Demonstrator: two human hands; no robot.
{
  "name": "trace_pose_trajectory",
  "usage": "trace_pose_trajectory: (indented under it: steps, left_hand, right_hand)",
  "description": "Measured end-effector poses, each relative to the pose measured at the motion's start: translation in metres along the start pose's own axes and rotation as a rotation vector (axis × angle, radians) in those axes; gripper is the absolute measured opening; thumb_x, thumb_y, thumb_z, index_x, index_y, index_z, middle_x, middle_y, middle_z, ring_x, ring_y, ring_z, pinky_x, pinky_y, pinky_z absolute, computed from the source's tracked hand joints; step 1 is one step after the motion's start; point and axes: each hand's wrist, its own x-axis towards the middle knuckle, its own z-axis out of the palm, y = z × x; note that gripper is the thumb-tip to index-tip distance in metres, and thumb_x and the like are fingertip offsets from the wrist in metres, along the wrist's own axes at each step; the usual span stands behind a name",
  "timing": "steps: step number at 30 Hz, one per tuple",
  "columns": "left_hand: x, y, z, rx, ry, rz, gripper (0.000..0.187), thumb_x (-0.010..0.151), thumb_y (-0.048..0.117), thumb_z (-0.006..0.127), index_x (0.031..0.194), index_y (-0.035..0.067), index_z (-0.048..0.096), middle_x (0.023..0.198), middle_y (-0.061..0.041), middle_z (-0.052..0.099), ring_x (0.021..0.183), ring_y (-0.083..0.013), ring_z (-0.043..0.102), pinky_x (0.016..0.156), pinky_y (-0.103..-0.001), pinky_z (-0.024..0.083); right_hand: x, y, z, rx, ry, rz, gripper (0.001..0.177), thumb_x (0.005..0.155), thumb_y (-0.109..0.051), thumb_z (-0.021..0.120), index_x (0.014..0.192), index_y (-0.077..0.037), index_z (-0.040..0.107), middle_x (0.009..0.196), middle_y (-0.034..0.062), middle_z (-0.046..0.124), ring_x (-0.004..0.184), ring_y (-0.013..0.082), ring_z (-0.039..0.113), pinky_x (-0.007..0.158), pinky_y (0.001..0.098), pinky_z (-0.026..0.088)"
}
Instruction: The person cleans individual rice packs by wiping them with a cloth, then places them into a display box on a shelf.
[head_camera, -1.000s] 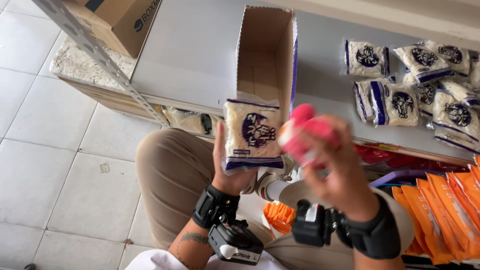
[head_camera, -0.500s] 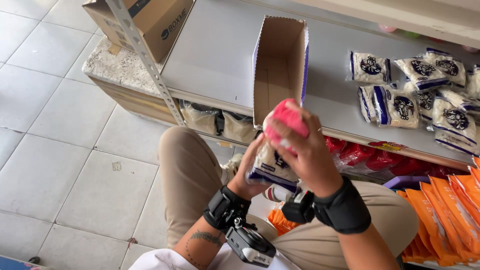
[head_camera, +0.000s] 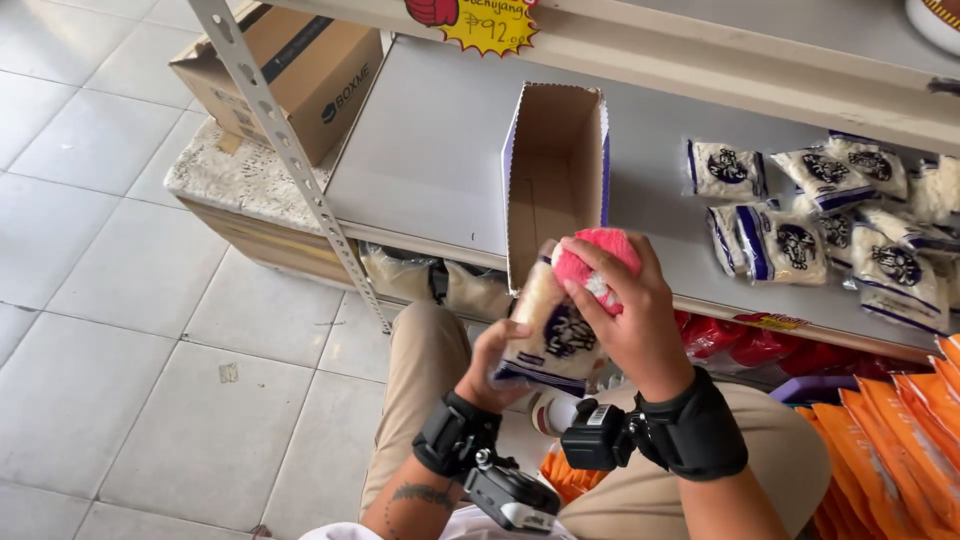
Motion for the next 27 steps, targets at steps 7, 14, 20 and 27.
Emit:
trace_pose_trajectory:
  steps: [7,14,20,27]
  left_hand:
    - [0.062,0.075,-0.015,-0.708,0.257,-0.414,0.065,0.089,0.02,0.076,0.142,0.007,0.041,0.138,-0.018,0.061,0.122,-0.0293,0.065,0.104,-0.043,0.055]
    - [0.09,0.093,-0.025,-1.243,0.426,-0.72,0.066,0.089,0.039,0.058,0.144,0.003,0.054,0.13,-0.017,0.067,0.117,-0.0312,0.065,0.104,-0.046,0.051]
    - [0.113,0.098,-0.014,-1.252,0.388,-0.684,0.067,0.094,0.04,0.059,0.148,0.002,0.052,0.136,-0.018,0.064,0.122,-0.0325,0.062,0.11,-0.046,0.051]
    - [0.084,0.041,0.015,-0.268,0.235,-0.004,0.072,0.106,0.037,0.072,0.16,0.023,0.026,0.156,-0.014,0.047,0.137,-0.0293,0.053,0.12,-0.046,0.046]
  right_hand:
    - [-0.033,0.044,0.016,0.016,-0.003,0.104,0.044,0.091,-0.01,0.074,0.134,-0.012,0.066,0.124,0.017,0.062,0.113,0.0338,0.065,0.095,0.0423,0.055]
    - [-0.084,0.031,0.034,0.004,-0.033,0.103,0.051,0.084,-0.012,0.079,0.134,-0.015,0.065,0.132,0.0174,0.058,0.122,0.034,0.063,0.098,0.0431,0.057]
    - [-0.101,0.025,0.033,-0.039,-0.007,0.02,0.053,0.079,-0.011,0.081,0.13,-0.021,0.067,0.138,0.0132,0.052,0.128,0.0344,0.057,0.104,0.0449,0.053]
    - [-0.082,0.009,0.048,-0.175,-0.05,-0.259,0.061,0.075,-0.015,0.084,0.13,-0.032,0.065,0.143,0.0097,0.045,0.124,0.0378,0.048,0.105,0.0487,0.048]
